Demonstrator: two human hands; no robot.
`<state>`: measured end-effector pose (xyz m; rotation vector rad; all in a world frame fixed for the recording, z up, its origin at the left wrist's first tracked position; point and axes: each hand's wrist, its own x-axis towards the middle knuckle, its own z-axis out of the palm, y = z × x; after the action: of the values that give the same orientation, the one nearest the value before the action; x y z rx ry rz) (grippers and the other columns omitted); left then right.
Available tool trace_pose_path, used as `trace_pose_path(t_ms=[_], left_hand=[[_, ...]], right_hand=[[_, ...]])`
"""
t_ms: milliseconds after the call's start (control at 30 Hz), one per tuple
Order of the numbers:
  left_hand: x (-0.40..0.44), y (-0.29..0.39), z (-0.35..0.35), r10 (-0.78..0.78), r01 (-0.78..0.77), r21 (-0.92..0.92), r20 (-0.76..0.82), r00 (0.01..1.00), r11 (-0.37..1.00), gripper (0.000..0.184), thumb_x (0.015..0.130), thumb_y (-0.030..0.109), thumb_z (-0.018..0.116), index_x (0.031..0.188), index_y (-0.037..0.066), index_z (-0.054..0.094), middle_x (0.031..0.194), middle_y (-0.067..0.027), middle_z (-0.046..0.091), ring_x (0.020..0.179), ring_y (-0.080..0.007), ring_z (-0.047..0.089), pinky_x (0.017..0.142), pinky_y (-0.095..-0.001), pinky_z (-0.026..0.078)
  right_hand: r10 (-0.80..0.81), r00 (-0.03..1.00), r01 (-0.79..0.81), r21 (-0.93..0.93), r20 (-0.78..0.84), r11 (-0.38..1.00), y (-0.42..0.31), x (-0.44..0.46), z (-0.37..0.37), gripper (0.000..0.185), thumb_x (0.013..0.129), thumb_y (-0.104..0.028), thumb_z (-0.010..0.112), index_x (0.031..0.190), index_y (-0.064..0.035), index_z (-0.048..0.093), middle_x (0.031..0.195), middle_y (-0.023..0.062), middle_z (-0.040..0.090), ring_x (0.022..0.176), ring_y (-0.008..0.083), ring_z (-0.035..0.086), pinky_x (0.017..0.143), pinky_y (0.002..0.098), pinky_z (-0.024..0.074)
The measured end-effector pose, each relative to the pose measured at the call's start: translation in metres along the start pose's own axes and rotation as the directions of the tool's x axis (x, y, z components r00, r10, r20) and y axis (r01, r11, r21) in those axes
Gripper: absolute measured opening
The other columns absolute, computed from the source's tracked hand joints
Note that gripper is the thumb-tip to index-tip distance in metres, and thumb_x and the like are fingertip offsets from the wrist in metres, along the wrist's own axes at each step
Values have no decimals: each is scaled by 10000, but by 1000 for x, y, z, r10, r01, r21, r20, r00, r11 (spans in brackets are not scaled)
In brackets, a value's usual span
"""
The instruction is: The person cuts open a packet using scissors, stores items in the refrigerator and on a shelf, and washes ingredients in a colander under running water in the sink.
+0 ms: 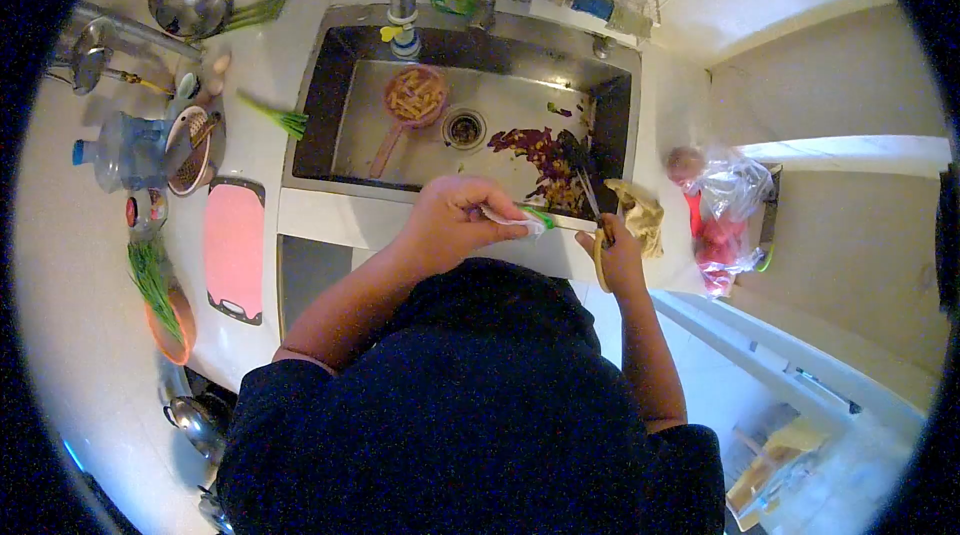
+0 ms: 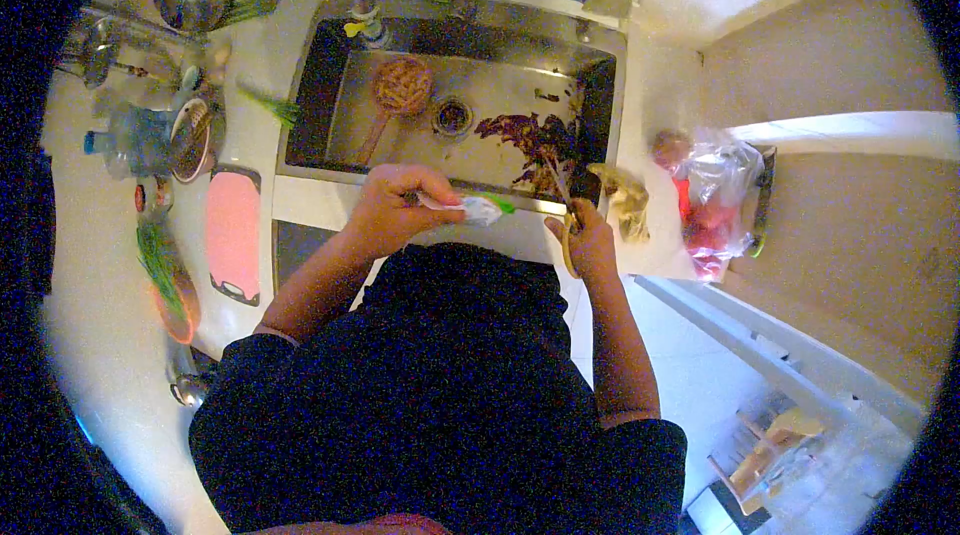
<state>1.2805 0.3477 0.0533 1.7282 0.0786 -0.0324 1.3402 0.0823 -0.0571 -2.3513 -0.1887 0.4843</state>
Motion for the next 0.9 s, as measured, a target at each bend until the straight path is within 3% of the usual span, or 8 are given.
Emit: trace_pose_path(t_ms=[133,233,333,433,533,633,767,900], left_hand=[[0,6,10,-11,11,22,-3,1000,1000,214,580,78,761,640,45,559,671,-46,592,619,-128,554,562,-240,428],[2,8,19,27,-27,21,2,1000,999,236,575,73,765,649,47,543,676,-48,578,624,-130,545,559,-246,423],[5,6,31,114,-114,10,1,994,993,225,611,84,745,642,40,527,647,-26,541,601,-100,507,522,-227,391],[8,8,46,142,-143,26,27,990,989,220,633,91,732,642,36,519,633,-22,525,585,-92,490,505,-221,378],[11,12,60,134,-137,39,65,989,990,214,640,95,726,650,37,521,633,-27,527,584,-99,497,506,-228,387],[12,16,71,129,-133,39,91,987,990,209,644,100,721,655,36,523,637,-29,531,592,-104,509,508,-238,402],[12,17,81,133,-140,74,91,987,987,205,646,107,719,657,35,527,642,-39,536,599,-122,526,510,-248,417],[12,18,91,213,-223,105,102,972,969,203,638,104,721,655,40,529,648,-46,539,592,-145,529,506,-253,414]], right_hand=[[26,1000,-26,-15,-2,1000,-2,-9,-11,447,679,-295,699,993,-29,526,857,175,599,770,266,590,673,328,458],[51,999,-50,62,-18,997,7,-14,-18,418,673,-240,713,985,-33,527,822,145,601,732,221,585,656,307,460],[58,998,-43,308,-40,951,16,-18,-24,413,669,-170,717,1006,-50,512,809,97,595,722,173,571,642,292,461],[15,998,-58,733,64,678,-51,-34,-57,425,692,-100,679,1055,-41,465,766,52,550,679,109,519,598,214,412],[-209,976,170,787,-54,593,-97,-44,-72,456,684,-42,667,1081,-49,442,793,55,564,698,114,528,617,220,429],[-267,964,179,734,3,655,-113,-44,-75,469,668,-19,674,1076,-52,447,810,63,575,712,113,533,637,223,434],[-249,965,122,701,82,702,-110,-43,-79,421,661,-2,656,1028,-57,457,754,36,547,684,96,521,602,214,426],[-178,956,-78,791,231,607,-103,-39,-94,419,662,-17,627,1034,-49,436,714,42,515,607,111,502,534,212,408]])
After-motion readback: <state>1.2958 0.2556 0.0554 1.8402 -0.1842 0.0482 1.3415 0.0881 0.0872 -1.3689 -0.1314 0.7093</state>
